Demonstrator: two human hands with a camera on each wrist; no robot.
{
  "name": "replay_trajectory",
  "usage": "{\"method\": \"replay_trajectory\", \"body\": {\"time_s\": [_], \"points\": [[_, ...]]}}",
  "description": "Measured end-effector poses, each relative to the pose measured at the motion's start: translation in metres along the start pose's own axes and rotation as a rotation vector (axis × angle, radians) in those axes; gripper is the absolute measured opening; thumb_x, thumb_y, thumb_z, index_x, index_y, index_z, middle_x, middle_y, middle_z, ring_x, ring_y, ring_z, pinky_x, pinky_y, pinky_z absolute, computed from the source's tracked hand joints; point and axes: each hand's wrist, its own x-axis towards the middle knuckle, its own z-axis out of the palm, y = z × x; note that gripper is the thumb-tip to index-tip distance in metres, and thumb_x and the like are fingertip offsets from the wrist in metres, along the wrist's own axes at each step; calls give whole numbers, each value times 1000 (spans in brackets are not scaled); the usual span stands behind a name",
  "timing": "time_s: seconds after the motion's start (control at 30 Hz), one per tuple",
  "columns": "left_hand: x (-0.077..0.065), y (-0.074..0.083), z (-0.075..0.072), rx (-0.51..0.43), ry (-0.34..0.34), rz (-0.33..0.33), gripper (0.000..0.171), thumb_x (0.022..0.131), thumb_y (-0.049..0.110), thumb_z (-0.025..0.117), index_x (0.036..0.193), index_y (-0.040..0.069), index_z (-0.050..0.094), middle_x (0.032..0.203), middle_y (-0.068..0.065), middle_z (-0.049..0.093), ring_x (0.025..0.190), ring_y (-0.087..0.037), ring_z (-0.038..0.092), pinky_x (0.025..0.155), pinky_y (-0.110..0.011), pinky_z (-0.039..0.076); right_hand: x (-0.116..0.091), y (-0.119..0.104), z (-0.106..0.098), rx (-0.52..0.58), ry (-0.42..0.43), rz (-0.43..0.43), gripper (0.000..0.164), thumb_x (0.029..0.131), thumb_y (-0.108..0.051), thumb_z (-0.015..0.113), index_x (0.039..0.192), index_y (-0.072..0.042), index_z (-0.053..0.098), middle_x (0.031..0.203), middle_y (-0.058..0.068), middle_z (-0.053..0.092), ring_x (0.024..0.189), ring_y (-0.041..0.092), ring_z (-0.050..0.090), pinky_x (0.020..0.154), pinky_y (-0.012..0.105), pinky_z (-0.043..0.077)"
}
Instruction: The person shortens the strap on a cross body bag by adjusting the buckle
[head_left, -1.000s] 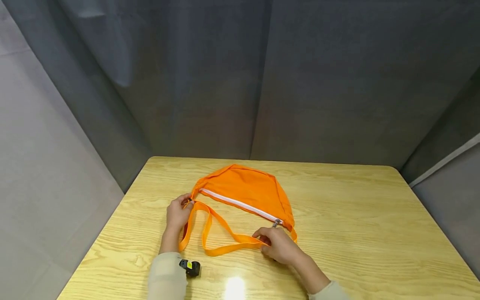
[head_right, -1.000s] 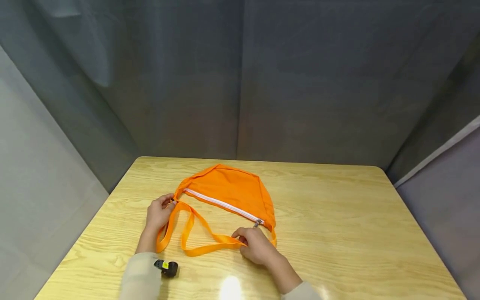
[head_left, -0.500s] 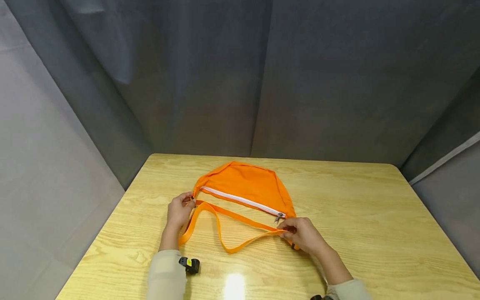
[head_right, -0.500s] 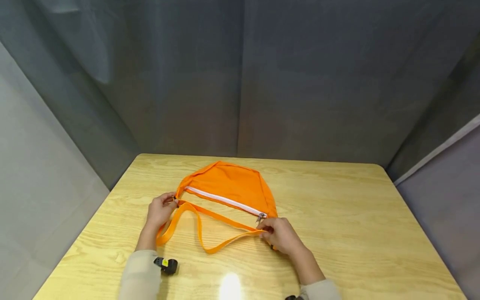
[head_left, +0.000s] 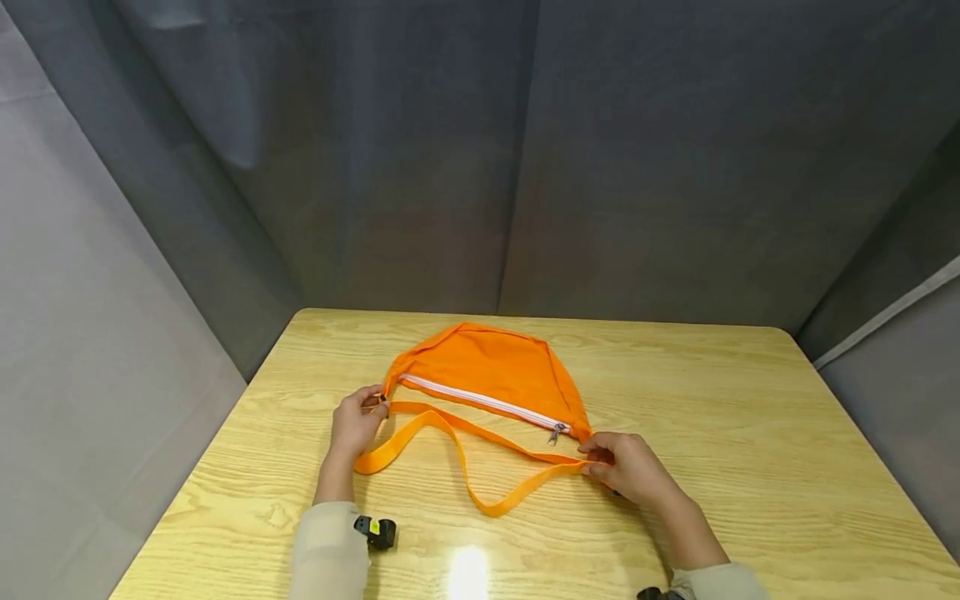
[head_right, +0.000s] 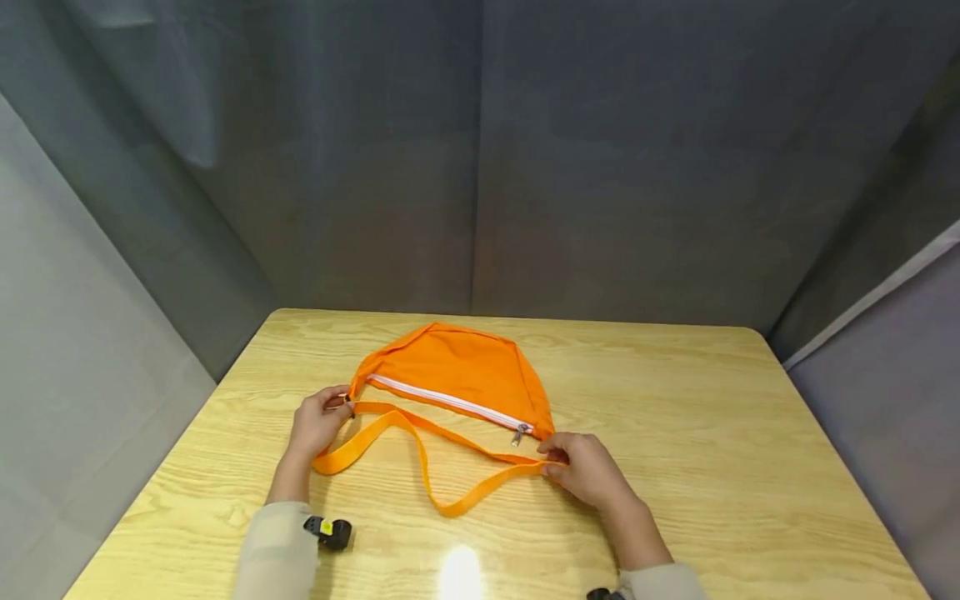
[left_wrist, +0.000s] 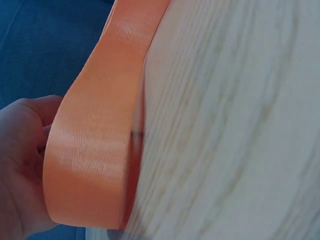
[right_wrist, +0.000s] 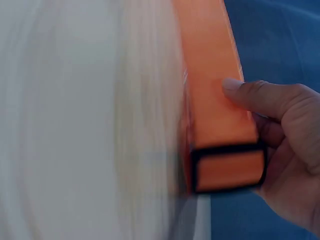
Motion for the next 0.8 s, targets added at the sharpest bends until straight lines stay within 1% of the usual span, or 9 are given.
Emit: {"method": "replay_trajectory", "body": {"time_s": [0.1,0.2,0.27,0.33,0.4,0.47,0.63,0.73,0.8], "points": [[0,-1,0,2,-8,-5,37,88,8,61,125,3,58,111,-18,60,97,-31,61,84,-42,47,4,-14,11,16,-23,-5,35,74,-3,76,107,1,65,91,7,66,80,20,60,68,33,51],[0,-2,0,-6,-17,-6,36,89,10,61,124,3,59,112,-18,60,97,-31,61,84,-42,47,8,-27,24,25,-48,-17,52,72,-9,79,119,2,59,100,9,65,89,24,59,75,39,49],[0,-3,0,-5,-19,-3,34,89,12,61,123,4,60,111,-18,60,98,-30,60,84,-42,47,11,-33,31,39,-75,-37,58,72,-13,80,123,1,57,105,10,64,94,25,58,78,41,48],[0,-3,0,1,-20,-5,34,89,14,62,122,4,61,111,-18,60,98,-30,60,85,-42,47,14,-37,38,45,-104,-59,60,73,-15,80,125,1,55,108,10,64,98,25,57,82,41,47],[0,-4,-1,9,-25,-6,34,89,14,63,121,4,61,111,-18,60,98,-30,60,85,-42,46,16,-38,42,49,-125,-73,56,74,-14,79,123,2,57,108,10,65,99,24,58,83,40,47],[1,-4,-1,15,-36,-6,34,90,14,63,122,4,61,111,-18,60,98,-30,60,85,-42,46,17,-36,42,45,-126,-65,47,75,-11,77,117,1,61,103,9,66,94,22,60,79,37,48],[1,-2,-5,13,-70,-6,35,89,12,63,123,4,60,111,-19,59,98,-31,61,85,-43,46,14,-26,33,-5,-55,-2,22,75,-3,75,97,-4,70,86,1,66,76,14,59,65,28,48],[1,-2,-8,23,-82,-6,36,89,12,63,124,4,59,112,-19,59,102,-32,58,85,-44,46,12,-20,25,-30,-13,7,13,75,-1,75,86,-8,72,82,-2,66,75,13,59,65,29,48],[0,-2,-10,27,-87,-4,36,89,11,63,124,4,59,113,-19,59,104,-32,57,86,-45,45,11,-16,21,-32,2,-3,10,75,-1,75,81,-9,71,81,-3,65,75,14,59,67,31,48]]}}
